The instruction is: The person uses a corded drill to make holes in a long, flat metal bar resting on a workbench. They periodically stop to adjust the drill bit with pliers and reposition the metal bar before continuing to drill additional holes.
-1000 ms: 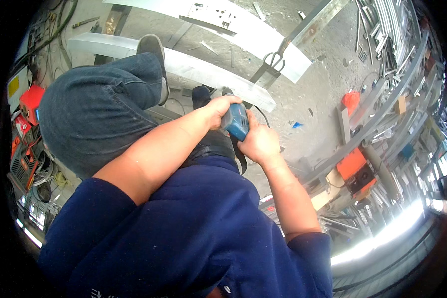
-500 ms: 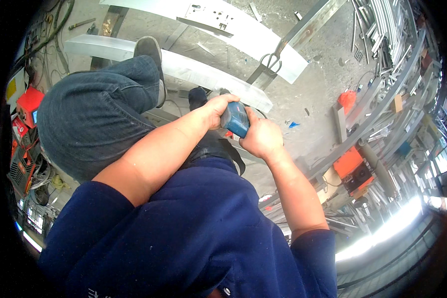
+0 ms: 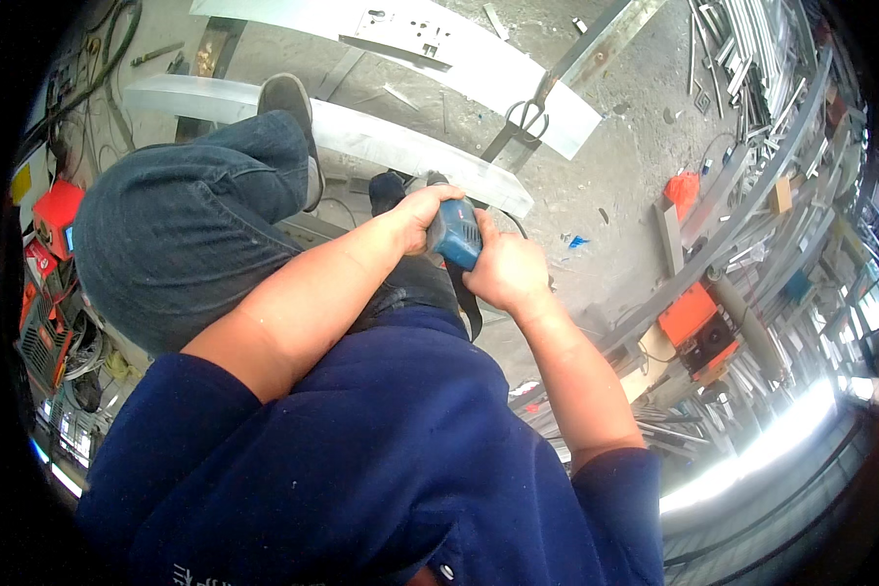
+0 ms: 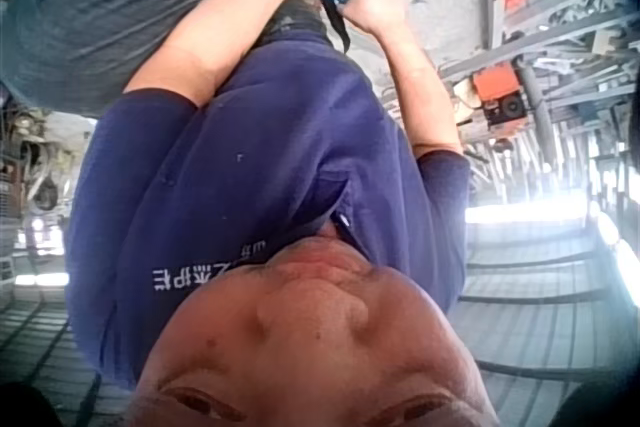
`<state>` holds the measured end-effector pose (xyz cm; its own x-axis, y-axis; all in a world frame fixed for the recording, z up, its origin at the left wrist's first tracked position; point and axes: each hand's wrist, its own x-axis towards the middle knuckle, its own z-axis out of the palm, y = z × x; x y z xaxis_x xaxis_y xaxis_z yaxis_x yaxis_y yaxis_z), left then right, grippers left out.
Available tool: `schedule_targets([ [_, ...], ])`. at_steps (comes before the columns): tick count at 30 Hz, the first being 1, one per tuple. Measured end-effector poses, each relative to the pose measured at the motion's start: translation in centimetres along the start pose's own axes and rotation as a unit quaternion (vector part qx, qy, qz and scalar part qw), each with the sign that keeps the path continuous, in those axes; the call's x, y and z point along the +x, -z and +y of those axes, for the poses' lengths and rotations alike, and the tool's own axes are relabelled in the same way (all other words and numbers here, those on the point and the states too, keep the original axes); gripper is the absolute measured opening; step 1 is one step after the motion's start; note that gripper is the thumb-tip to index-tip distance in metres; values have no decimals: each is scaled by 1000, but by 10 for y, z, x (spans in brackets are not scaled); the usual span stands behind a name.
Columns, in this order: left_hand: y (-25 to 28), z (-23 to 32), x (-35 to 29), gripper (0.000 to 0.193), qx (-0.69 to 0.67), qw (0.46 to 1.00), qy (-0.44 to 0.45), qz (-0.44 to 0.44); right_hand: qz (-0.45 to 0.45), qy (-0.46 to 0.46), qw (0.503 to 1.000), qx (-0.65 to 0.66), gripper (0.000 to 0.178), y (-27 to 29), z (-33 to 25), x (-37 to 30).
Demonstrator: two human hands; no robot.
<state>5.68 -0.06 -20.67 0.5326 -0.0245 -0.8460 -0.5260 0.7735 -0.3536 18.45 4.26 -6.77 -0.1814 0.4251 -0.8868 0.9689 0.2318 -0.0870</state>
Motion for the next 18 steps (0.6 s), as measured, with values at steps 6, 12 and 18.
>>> schedule_targets([
  [6,-1,-3,-7,35,4,1000,-5,11,-6,-7,1000,18,87,-3,-3,-4],
  [12,4,-3,1,31,24,999,22,3,-12,-18,999,25,89,-9,-7,-7],
  [18,-1,2,-5,36,39,999,22,11,-26,-28,999,29,87,-4,-5,-3],
])
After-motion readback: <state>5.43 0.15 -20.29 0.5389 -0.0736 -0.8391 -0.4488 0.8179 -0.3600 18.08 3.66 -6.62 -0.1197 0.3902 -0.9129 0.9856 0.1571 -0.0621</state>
